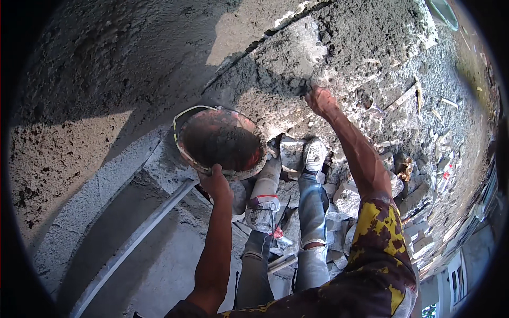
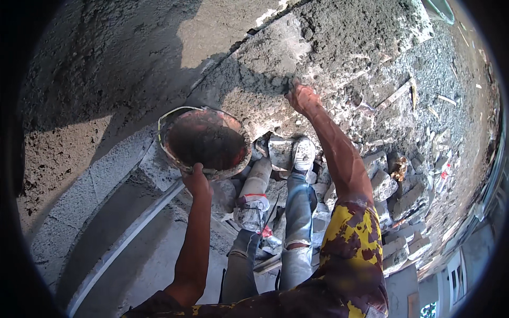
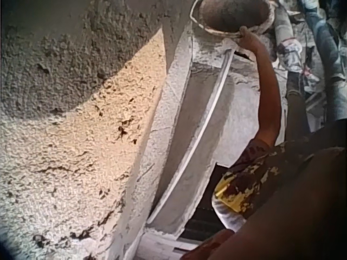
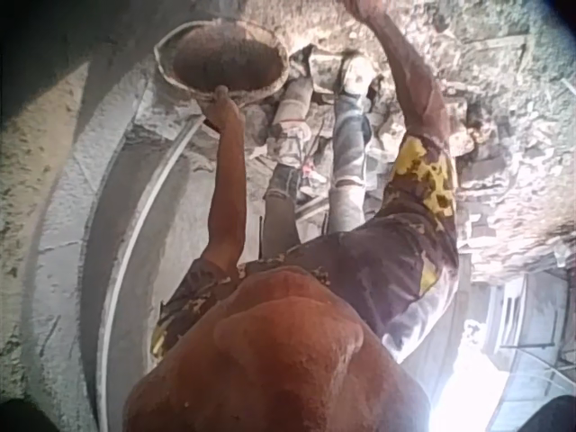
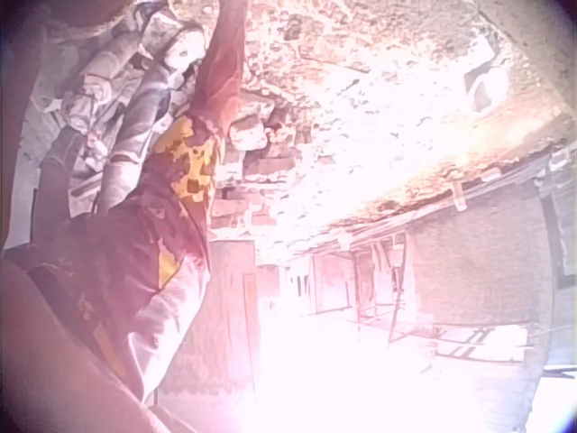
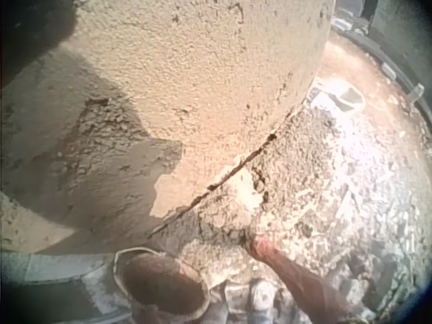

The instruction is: The person plasters a wall by scooping mortar from a bucket and smoothing it onto the surface with a trowel. They pour water into the bucket from a cup, mix the mortar with the trowel, and apply more mortar onto the wall.

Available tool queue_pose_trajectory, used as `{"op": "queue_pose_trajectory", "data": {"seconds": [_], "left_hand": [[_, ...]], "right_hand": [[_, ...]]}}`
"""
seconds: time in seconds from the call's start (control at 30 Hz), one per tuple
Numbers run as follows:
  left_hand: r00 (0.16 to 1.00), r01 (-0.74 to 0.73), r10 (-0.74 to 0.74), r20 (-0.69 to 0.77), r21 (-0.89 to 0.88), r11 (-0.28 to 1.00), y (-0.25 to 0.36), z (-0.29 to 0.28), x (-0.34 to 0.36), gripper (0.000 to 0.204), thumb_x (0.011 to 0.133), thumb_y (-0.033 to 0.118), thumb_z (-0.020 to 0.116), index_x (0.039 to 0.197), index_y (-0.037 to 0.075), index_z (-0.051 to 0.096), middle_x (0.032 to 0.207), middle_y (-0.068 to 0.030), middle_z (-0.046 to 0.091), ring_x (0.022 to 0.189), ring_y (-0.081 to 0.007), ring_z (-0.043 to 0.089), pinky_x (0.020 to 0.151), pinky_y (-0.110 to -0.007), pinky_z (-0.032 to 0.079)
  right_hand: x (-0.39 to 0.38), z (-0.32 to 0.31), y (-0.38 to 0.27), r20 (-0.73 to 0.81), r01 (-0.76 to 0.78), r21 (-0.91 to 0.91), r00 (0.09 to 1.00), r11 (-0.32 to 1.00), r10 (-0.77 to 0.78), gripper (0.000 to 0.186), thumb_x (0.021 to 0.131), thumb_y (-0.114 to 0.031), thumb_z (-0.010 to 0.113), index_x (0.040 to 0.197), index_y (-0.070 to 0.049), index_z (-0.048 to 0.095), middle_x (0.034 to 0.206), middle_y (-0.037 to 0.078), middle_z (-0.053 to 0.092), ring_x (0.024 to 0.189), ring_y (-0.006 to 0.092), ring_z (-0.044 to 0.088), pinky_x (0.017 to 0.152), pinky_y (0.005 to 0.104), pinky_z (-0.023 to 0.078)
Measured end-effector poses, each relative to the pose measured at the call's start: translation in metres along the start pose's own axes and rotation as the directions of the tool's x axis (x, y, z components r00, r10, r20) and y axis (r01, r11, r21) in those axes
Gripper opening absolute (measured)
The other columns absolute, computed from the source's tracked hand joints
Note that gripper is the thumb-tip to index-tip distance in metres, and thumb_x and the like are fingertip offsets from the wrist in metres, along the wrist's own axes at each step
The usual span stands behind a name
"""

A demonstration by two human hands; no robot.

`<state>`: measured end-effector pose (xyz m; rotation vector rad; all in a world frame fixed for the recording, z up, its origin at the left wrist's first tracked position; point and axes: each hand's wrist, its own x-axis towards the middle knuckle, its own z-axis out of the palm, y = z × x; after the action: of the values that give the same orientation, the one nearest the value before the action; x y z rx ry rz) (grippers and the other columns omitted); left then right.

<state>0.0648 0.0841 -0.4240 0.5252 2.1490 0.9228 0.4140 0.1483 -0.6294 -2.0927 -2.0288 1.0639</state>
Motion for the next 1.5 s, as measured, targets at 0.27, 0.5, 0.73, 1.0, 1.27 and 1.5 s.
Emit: {"op": "queue_pose_trajectory", "data": {"seconds": [0.27,0.5,0.73,1.0,1.27,1.5], "left_hand": [[0.999,0.015,-0.014,0.051,-0.024,1.0,-0.003,0.006,-0.002,0.057,0.072,0.007,0.059,0.126,0.007,0.039,0.108,-0.0121,0.051,0.082,-0.0263,0.058,0.051,-0.04,0.056],[0.998,-0.021,0.021,0.053,0.001,1.0,-0.002,-0.016,0.009,0.056,0.075,0.007,0.059,0.127,0.009,0.038,0.11,-0.0095,0.051,0.086,-0.0235,0.058,0.055,-0.038,0.055],[0.998,-0.018,0.021,0.064,-0.051,0.999,0.005,0.018,-0.012,0.056,0.077,0.001,0.056,0.129,0.008,0.036,0.115,-0.009,0.051,0.093,-0.0217,0.056,0.07,-0.035,0.05],[0.99,-0.117,0.112,0.08,0.055,0.992,0.009,-0.001,0.001,0.058,0.077,-0.004,0.054,0.131,0.003,0.034,0.12,-0.0115,0.05,0.099,-0.0225,0.054,0.084,-0.033,0.046],[0.994,-0.048,0.042,0.1,0.06,0.997,-0.002,-0.004,0.007,0.061,0.079,-0.001,0.056,0.134,0.009,0.03,0.122,-0.0138,0.048,0.099,-0.0249,0.054,0.073,-0.038,0.053],[0.966,-0.26,0.248,0.08,0.273,0.926,0.0,0.026,-0.019,0.06,0.078,0.014,0.056,0.123,-0.013,0.026,0.117,-0.0284,0.045,0.101,-0.0342,0.05,0.087,-0.039,0.042]], "right_hand": [[-0.073,0.003,-0.106,-0.008,-0.228,0.36,0.969,0.905,0.247,0.036,0.085,-0.029,0.051,0.114,-0.008,0.046,0.082,0.017,0.061,0.079,0.0367,0.061,0.065,0.0499,0.049],[-0.079,-0.055,-0.148,-0.052,-0.002,0.116,0.999,0.993,0.008,0.029,0.088,-0.026,0.045,0.114,-0.012,0.05,0.085,0.015,0.061,0.059,0.0257,0.061,0.049,0.0411,0.05],[-0.012,-0.044,0.012,-0.248,-0.263,-0.024,0.936,0.965,0.249,0.025,0.093,-0.029,0.039,0.11,-0.014,0.051,0.068,0.005,0.054,0.047,0.0126,0.045,0.035,0.029,0.04],[-0.057,0.069,-0.162,-0.331,0.038,-0.272,0.935,0.962,-0.13,0.049,0.086,-0.026,0.048,0.124,0.005,0.043,0.07,0.014,0.054,0.059,0.0258,0.054,0.051,0.0377,0.047],[-0.089,-0.016,-0.154,-0.031,-0.075,0.133,0.996,0.988,0.079,0.032,0.09,-0.032,0.042,0.115,-0.013,0.048,0.08,0.014,0.063,0.06,0.0268,0.061,0.053,0.0432,0.05],[-0.093,0.012,-0.003,-0.149,-0.439,0.286,0.858,0.852,0.492,0.035,0.084,-0.031,0.051,0.108,-0.007,0.052,0.082,0.023,0.064,0.077,0.0388,0.063,0.064,0.0495,0.049]]}}
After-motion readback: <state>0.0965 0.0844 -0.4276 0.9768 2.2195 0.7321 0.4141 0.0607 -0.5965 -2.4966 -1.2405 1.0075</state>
